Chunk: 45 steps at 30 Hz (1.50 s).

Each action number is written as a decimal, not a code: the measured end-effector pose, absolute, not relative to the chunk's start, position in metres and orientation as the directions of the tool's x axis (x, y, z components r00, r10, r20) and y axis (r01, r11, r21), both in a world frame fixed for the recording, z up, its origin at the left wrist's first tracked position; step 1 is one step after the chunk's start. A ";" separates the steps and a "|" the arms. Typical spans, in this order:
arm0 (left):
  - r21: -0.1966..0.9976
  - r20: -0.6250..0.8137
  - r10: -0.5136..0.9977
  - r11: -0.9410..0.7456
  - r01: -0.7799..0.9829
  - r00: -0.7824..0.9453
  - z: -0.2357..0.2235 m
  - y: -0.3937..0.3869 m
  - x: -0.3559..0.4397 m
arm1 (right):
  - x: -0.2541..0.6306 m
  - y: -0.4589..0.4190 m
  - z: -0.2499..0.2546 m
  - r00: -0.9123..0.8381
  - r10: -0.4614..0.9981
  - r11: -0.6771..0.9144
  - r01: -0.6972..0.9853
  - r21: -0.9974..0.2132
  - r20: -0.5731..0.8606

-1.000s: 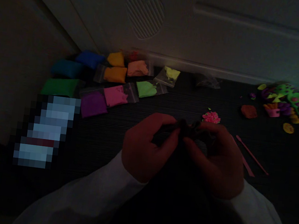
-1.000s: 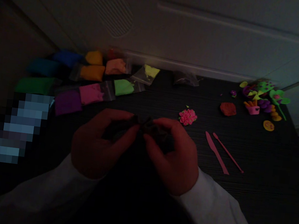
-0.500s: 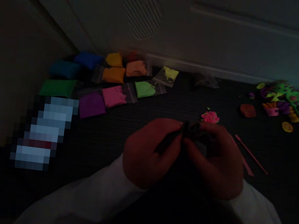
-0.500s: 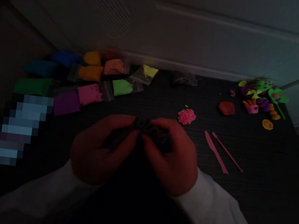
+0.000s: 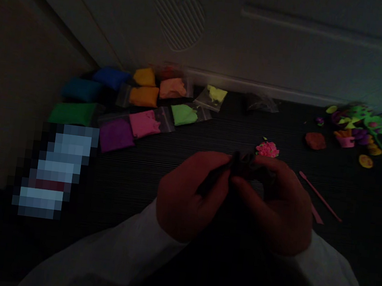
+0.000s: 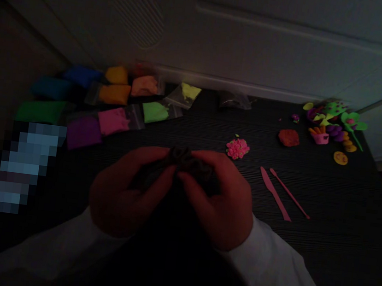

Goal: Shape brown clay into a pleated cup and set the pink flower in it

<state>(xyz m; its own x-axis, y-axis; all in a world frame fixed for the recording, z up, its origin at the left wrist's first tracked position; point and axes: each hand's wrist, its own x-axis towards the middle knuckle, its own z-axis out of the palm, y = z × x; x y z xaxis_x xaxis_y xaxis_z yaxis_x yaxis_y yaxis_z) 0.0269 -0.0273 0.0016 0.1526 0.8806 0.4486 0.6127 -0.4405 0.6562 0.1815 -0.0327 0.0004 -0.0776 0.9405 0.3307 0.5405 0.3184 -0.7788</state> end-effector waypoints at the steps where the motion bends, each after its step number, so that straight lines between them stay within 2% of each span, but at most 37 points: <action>1: 0.655 0.454 0.880 -0.437 0.617 0.142 0.001 -0.027 0.027 | 0.182 -0.033 0.001 -0.095 0.938 0.332 0.535 -0.777 0.335; 11: 0.685 0.540 0.838 -0.494 0.536 0.082 -0.001 -0.027 0.024 | 0.185 -0.034 0.007 -0.194 0.903 0.425 0.536 -0.730 0.384; 18: 0.691 0.609 0.789 -0.581 0.431 0.087 -0.004 -0.028 0.023 | 0.184 -0.037 0.003 -0.077 0.913 0.395 0.412 -0.821 0.401; 24: 0.683 0.594 0.787 -0.602 0.414 0.165 -0.002 -0.026 0.020 | 0.184 -0.036 0.004 -0.106 0.910 0.409 0.371 -0.834 0.400; 27: 0.688 0.604 0.784 -0.603 0.404 0.140 -0.004 -0.028 0.020 | 0.184 -0.037 0.004 -0.111 0.916 0.398 0.368 -0.840 0.386; 30: 0.748 0.578 0.813 -0.563 0.351 0.073 -0.006 -0.030 0.020 | 0.185 -0.037 0.004 -0.129 0.912 0.408 0.380 -0.830 0.389; 32: 0.784 0.535 0.842 -0.526 0.329 0.070 -0.006 -0.031 0.019 | 0.186 -0.037 0.003 -0.146 0.900 0.433 0.396 -0.810 0.411; 36: 0.762 0.547 0.828 -0.554 0.335 0.125 -0.005 -0.028 0.018 | 0.186 -0.034 0.004 -0.182 0.852 0.518 0.441 -0.733 0.491; 41: 0.759 0.614 0.774 -0.633 0.151 0.157 -0.005 -0.025 0.017 | 0.191 -0.031 0.007 -0.253 0.710 0.668 0.535 -0.517 0.657; 43: 0.790 0.583 0.796 -0.602 0.113 0.161 -0.005 -0.025 0.017 | 0.195 -0.031 0.007 -0.275 0.664 0.695 0.568 -0.440 0.695; 45: 0.828 0.521 0.840 -0.541 0.148 0.153 -0.004 -0.026 0.016 | 0.198 -0.031 0.007 -0.310 0.637 0.711 0.590 -0.383 0.706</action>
<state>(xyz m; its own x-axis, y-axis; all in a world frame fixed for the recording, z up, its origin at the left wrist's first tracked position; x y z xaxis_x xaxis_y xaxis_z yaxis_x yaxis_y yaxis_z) 0.0162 -0.0263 -0.0040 0.1535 0.8398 0.5207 0.1481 -0.5406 0.8282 0.1979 -0.0307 0.0073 -0.3097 0.6367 0.7062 0.5896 0.7112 -0.3827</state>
